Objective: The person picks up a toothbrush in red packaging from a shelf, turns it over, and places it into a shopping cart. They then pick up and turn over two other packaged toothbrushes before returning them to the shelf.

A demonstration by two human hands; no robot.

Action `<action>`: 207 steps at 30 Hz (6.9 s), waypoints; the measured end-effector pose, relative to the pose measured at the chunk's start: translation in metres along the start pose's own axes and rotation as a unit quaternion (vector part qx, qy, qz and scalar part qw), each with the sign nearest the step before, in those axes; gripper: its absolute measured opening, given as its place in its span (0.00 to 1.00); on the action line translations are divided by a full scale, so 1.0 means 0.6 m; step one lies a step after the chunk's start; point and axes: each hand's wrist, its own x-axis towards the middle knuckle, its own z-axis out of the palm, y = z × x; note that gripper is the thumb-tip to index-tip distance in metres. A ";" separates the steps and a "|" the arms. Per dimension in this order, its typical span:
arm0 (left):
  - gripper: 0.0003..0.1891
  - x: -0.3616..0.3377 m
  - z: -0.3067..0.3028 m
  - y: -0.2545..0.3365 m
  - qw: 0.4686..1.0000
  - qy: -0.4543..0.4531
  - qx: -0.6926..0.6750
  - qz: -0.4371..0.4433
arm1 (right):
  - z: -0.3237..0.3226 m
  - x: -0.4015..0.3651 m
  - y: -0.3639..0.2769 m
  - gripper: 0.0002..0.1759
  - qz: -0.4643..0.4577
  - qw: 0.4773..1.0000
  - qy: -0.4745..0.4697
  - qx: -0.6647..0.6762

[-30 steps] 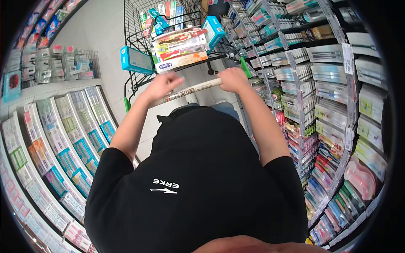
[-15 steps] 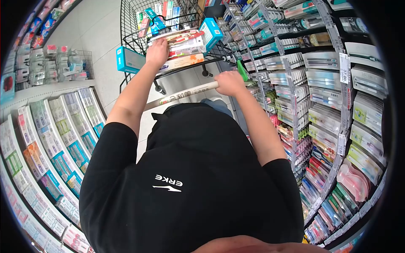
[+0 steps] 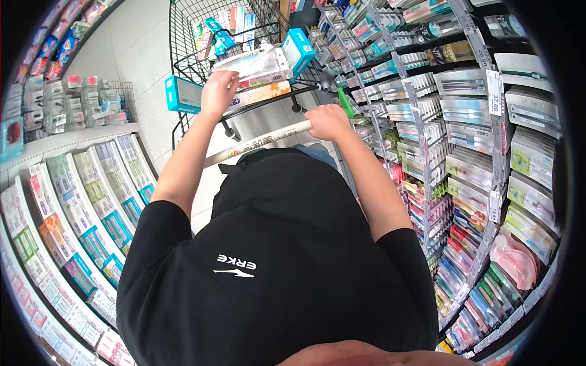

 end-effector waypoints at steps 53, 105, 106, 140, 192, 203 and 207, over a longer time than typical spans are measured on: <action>0.11 0.018 -0.179 0.289 0.716 -0.068 -0.660 -0.215 | -0.117 -0.233 -0.130 0.06 0.083 0.646 0.348 0.675; 0.23 -0.042 0.081 0.280 0.882 -0.436 -0.178 0.002 | 0.142 -0.625 -0.103 0.04 0.308 0.365 0.632 0.611; 0.24 -0.037 0.082 0.277 0.882 -0.444 -0.160 0.010 | 0.169 -0.640 -0.099 0.04 0.328 0.342 0.640 0.605; 0.34 -0.186 0.099 0.364 0.909 -0.381 -0.119 -0.123 | 0.262 -0.893 0.154 0.05 0.226 0.323 0.739 0.547; 0.26 -0.250 0.105 0.412 0.924 -0.375 -0.070 -0.037 | 0.334 -0.842 0.266 0.03 0.428 0.463 0.713 0.307; 0.40 -0.232 0.102 0.415 0.907 -0.414 -0.010 -0.080 | 0.321 -0.698 0.153 0.08 0.262 0.721 0.512 0.387; 0.41 -0.233 0.115 0.413 0.922 -0.384 0.025 -0.049 | 0.262 -0.577 0.095 0.12 0.093 0.839 0.475 0.249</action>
